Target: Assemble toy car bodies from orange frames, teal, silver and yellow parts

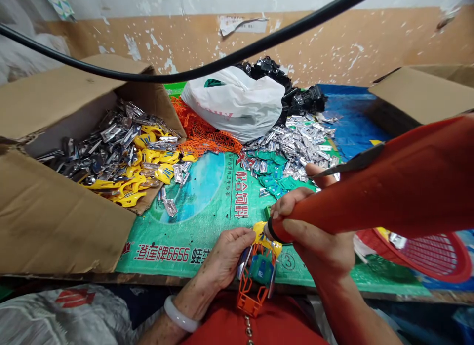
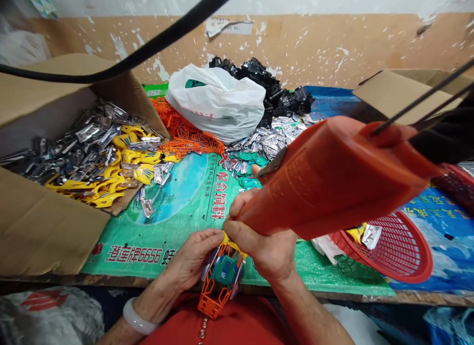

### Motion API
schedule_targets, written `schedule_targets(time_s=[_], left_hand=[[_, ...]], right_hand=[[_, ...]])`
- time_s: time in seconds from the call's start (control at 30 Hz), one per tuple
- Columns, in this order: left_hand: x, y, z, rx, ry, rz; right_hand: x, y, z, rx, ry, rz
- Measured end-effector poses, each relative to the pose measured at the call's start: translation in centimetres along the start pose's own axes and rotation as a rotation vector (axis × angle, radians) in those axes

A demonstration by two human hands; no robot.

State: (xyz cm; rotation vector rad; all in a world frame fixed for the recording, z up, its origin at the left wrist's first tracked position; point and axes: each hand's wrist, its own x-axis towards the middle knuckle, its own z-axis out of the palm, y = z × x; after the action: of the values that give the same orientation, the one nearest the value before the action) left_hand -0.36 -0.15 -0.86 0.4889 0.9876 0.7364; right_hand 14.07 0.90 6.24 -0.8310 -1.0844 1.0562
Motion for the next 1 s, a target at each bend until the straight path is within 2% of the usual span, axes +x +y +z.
schedule_targets(time_s=[0.27,0.6,1.0], left_hand=[[0.06,0.00,-0.07,-0.020,-0.014,0.004],[0.04,-0.82,0.05,0.028,0.028,0.072],[-0.41,-0.62,0.63,0.060,0.070,0.106]], right_hand=[[-0.11,0.39,-0.16,-0.044,-0.012,0.010],[-0.40,0.84,-0.17,-0.073,-0.049,-0.004],[-0.80,0.69,0.44,-0.068,-0.009,-0.005]])
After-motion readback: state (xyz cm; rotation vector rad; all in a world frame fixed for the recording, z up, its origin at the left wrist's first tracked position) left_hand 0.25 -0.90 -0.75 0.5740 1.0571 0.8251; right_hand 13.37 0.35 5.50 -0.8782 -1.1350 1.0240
